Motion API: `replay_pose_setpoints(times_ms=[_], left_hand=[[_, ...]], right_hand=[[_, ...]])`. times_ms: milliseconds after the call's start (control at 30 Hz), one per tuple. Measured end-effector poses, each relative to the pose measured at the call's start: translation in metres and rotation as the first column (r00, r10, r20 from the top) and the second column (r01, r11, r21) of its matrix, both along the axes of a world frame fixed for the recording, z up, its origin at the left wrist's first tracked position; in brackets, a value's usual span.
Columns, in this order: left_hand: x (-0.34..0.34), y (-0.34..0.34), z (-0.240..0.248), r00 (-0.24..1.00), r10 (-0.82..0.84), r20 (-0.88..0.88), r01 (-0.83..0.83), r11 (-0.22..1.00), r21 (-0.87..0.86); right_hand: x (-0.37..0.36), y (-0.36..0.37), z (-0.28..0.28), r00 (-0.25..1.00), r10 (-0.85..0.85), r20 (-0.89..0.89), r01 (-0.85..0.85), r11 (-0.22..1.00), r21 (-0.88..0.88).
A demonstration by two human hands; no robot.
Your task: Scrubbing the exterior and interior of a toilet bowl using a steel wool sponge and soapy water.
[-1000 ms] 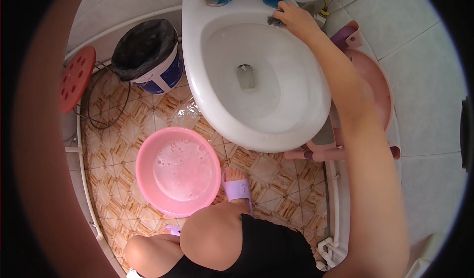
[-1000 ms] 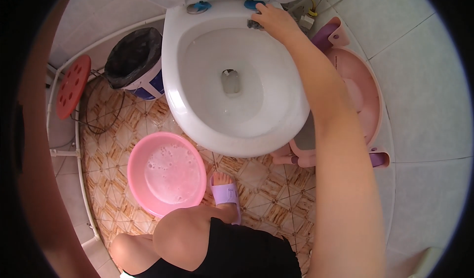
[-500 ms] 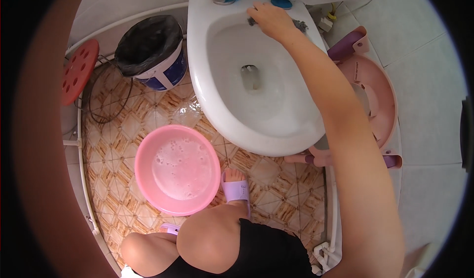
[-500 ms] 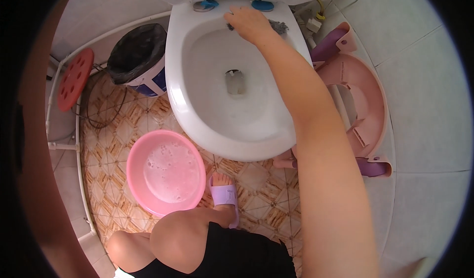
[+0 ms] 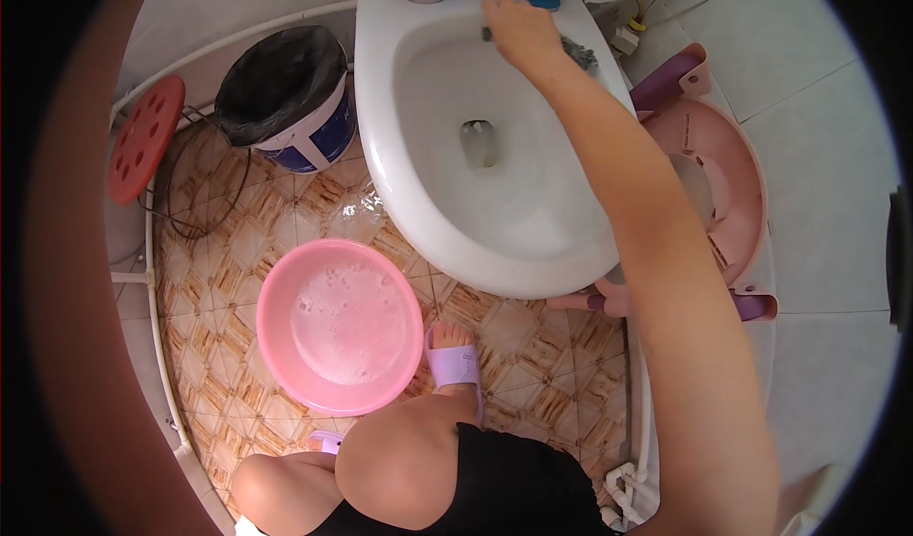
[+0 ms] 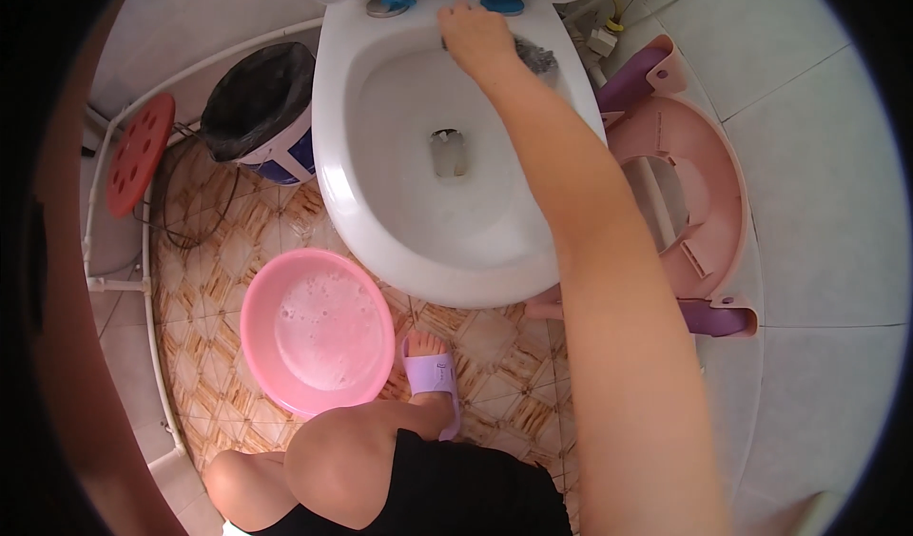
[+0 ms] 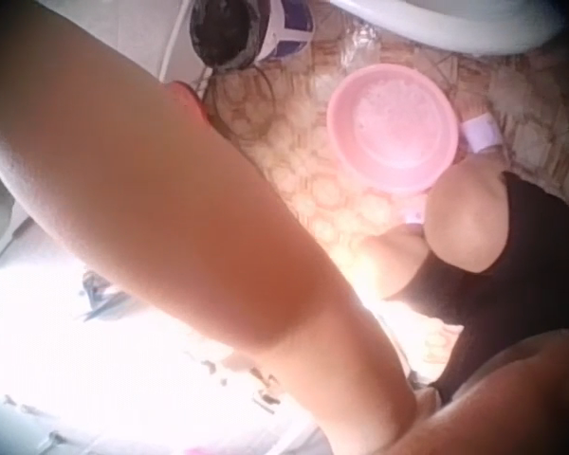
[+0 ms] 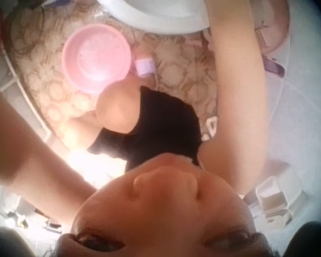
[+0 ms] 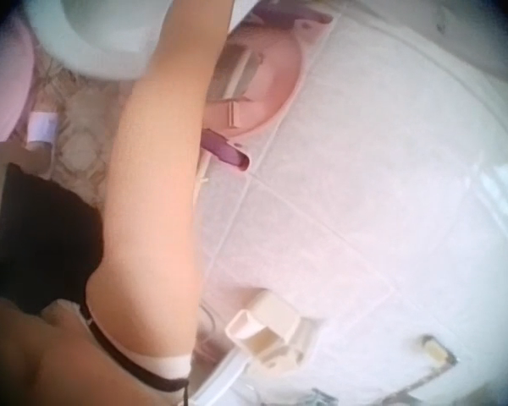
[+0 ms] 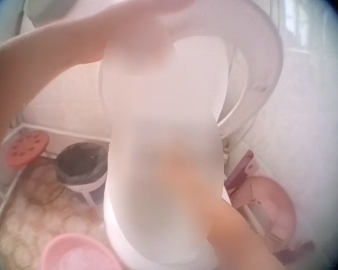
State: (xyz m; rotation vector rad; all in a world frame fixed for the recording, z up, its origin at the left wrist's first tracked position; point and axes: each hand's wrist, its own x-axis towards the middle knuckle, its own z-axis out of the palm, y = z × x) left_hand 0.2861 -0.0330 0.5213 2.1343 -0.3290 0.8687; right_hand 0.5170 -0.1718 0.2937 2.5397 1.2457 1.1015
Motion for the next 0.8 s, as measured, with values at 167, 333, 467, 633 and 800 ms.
replay_pose_setpoints(times_ms=[167, 333, 467, 633, 800], left_hand=[[0.0, 0.0, 0.001, 1.0, 0.002, -0.008, -0.002, 1.0, -0.005], [0.0, -0.003, 0.004, 1.0, 0.012, -0.02, -0.012, 1.0, -0.009], [0.006, -0.013, 0.004, 1.0, -0.003, -0.024, 0.003, 1.0, -0.021], [-0.004, -0.021, -0.001, 0.999, 0.01, -0.048, -0.009, 1.0, 0.017], [-0.022, -0.02, 0.008, 0.998, 0.033, -0.061, -0.029, 0.997, 0.076]], right_hand=[[-0.019, 0.036, 0.002, 0.997, 0.077, -0.026, -0.078, 0.996, -0.04], [0.001, -0.049, 0.035, 0.76, -0.468, -0.45, 0.494, 0.867, -0.067], [-0.025, -0.102, 0.035, 0.747, -0.545, -0.382, 0.564, 0.823, -0.072], [-0.094, -0.154, 0.036, 0.832, -0.24, -0.5, 0.278, 0.961, 0.001], [-0.171, -0.171, 0.049, 0.832, 0.013, -0.555, -0.095, 0.988, -0.119]])
